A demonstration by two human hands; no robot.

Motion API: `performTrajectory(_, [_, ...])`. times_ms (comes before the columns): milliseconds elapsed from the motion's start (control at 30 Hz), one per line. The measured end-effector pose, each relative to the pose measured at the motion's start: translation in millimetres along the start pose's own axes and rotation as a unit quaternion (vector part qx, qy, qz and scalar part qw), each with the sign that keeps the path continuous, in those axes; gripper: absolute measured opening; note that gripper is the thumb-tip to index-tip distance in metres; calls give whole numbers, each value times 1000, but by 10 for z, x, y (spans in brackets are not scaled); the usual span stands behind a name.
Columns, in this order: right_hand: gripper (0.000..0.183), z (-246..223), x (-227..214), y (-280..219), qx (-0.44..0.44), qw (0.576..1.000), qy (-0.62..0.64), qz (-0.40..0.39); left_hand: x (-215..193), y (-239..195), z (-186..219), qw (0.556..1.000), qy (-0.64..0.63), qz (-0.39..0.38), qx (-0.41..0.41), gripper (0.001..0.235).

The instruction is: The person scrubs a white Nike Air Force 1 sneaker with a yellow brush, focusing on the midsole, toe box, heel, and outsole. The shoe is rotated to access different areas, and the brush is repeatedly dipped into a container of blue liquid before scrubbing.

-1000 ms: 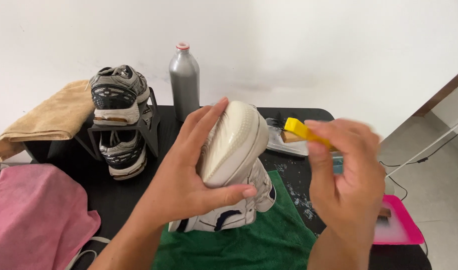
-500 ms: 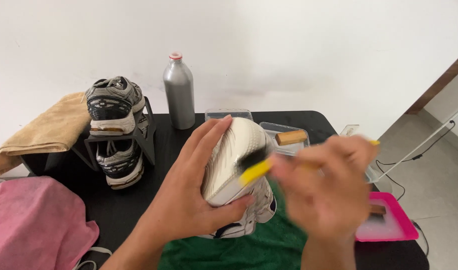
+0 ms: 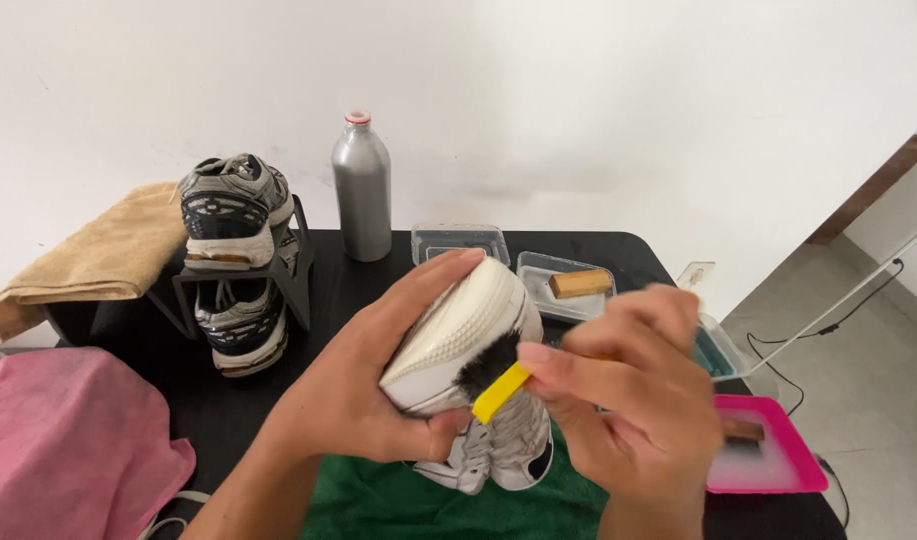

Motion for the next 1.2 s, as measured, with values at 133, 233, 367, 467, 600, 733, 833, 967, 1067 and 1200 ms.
performTrajectory(133, [4, 264, -110, 6, 25, 993, -103, 41, -27, -6, 17, 1000, 8, -12, 15, 96])
performTrajectory(233, [3, 199, -94, 21, 39, 999, -25, 29, -3, -9, 75, 1000, -9, -24, 18, 93])
performTrajectory(367, [9, 250, -94, 10, 41, 999, -24, 21, 9, -7, 73, 999, -33, -34, -9, 93])
performTrajectory(467, [10, 374, -64, 20, 39, 999, -14, 11, -7, 1, 49, 999, -35, -35, -8, 92])
performTrajectory(600, [15, 246, 46, 92, 66, 996, 64, 6, -17, 16, 72, 999, -45, -28, -1, 89])
performTrajectory(733, [11, 356, 57, 138, 39, 997, 64, 0, 15, 17, 50, 999, -38, -32, -13, 90])
performTrajectory(833, [7, 455, 91, 111, 75, 996, 37, 13, 17, 21, 26, 996, -75, -23, -41, 82])
performTrajectory(967, [8, 246, 31, 139, 23, 997, 67, 10, 48, 30, 44, 999, -22, -27, -23, 91])
performTrajectory(1067, [16, 285, 68, 126, -4, 997, 67, 32, 32, 10, 31, 999, -11, -32, -3, 91])
performTrajectory(1200, [25, 388, 28, 84, 24, 994, 66, 83, 13, -14, 18, 999, -31, -30, -7, 91])
Point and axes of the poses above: each hand's wrist, its own y-axis towards the middle knuckle, its own x-axis out of the palm, z = x × y, the point moved 9 cm from there along y, towards the middle knuckle, and after that the axes turned 15 degrees about z, right-handed, at the moved point
